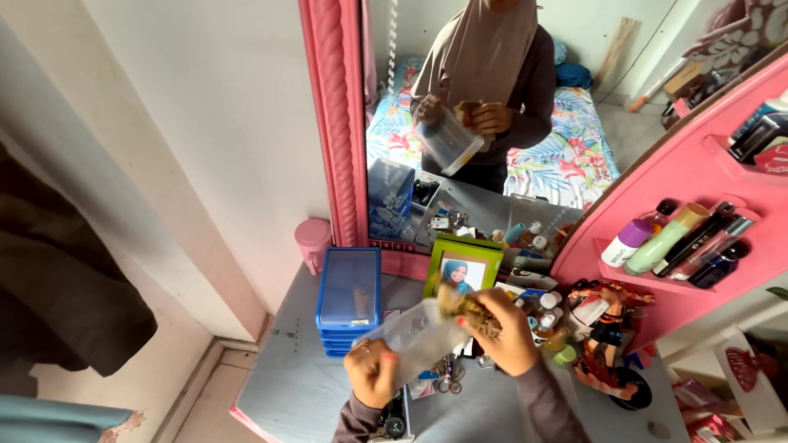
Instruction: Organizing small hair accessories like clips and ties into clear plastic storage containers on a vanity.
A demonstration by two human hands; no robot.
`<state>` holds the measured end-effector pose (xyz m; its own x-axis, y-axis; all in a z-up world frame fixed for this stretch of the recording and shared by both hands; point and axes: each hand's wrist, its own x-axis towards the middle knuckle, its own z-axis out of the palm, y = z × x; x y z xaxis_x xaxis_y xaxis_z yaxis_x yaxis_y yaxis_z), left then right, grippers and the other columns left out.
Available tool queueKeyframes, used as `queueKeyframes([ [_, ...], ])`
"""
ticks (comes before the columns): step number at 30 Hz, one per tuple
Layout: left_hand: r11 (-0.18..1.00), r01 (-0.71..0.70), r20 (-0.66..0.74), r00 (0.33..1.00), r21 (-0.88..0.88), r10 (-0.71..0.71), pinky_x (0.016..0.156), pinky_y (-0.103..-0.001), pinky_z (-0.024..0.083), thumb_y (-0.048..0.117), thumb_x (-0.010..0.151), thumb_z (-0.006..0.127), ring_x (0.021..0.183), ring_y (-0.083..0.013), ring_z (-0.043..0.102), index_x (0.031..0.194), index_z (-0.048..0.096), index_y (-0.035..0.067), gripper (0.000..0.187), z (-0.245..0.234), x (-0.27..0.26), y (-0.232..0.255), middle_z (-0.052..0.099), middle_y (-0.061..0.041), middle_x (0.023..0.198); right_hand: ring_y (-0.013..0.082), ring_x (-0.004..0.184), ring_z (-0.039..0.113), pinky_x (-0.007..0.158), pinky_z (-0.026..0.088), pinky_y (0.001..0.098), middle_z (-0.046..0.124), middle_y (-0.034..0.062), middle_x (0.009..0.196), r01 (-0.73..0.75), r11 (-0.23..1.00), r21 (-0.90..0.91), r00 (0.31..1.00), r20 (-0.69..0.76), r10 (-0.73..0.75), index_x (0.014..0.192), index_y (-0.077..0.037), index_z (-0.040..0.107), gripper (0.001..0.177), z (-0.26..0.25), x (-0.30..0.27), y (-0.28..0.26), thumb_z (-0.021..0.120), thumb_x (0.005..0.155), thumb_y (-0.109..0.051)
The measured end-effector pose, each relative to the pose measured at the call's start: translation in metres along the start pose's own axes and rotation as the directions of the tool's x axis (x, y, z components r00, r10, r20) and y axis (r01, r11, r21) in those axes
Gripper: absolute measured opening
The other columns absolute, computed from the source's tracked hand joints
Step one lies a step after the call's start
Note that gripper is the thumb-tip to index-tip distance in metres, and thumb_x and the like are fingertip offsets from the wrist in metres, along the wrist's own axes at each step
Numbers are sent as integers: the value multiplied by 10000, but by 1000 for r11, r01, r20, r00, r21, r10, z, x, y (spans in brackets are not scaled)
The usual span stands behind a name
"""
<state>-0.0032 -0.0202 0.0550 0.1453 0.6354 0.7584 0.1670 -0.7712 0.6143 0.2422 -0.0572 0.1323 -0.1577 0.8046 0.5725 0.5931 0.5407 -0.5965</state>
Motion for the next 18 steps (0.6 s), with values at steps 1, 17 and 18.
queueKeyframes([
  [1,983,115,-126,983,-144,-133,484,-351,367,270,949,637,440,-183,485,528,502,56,491,8,-5,-4,524,-38,504,172,823,658,682,555,312,656,67,951,-76,994,-75,988,-143,64,1006,-28,649,207,10,-4,-1,752,836,-87],
  [17,847,284,-459,740,-449,-491,452,-270,238,290,1141,344,428,-52,346,485,373,32,706,44,-24,-4,438,-8,442,178,965,600,711,510,312,676,-6,1152,-421,901,104,835,-345,429,1305,-75,700,442,104,-49,3,578,882,-34],
  [18,848,280,-459,743,-450,-488,452,-270,238,290,1141,344,428,-52,346,485,373,32,706,51,-30,-19,438,-8,442,178,965,600,711,510,312,676,-6,1152,-418,902,104,835,-349,427,1305,-75,700,442,108,-46,-19,578,882,-34],
])
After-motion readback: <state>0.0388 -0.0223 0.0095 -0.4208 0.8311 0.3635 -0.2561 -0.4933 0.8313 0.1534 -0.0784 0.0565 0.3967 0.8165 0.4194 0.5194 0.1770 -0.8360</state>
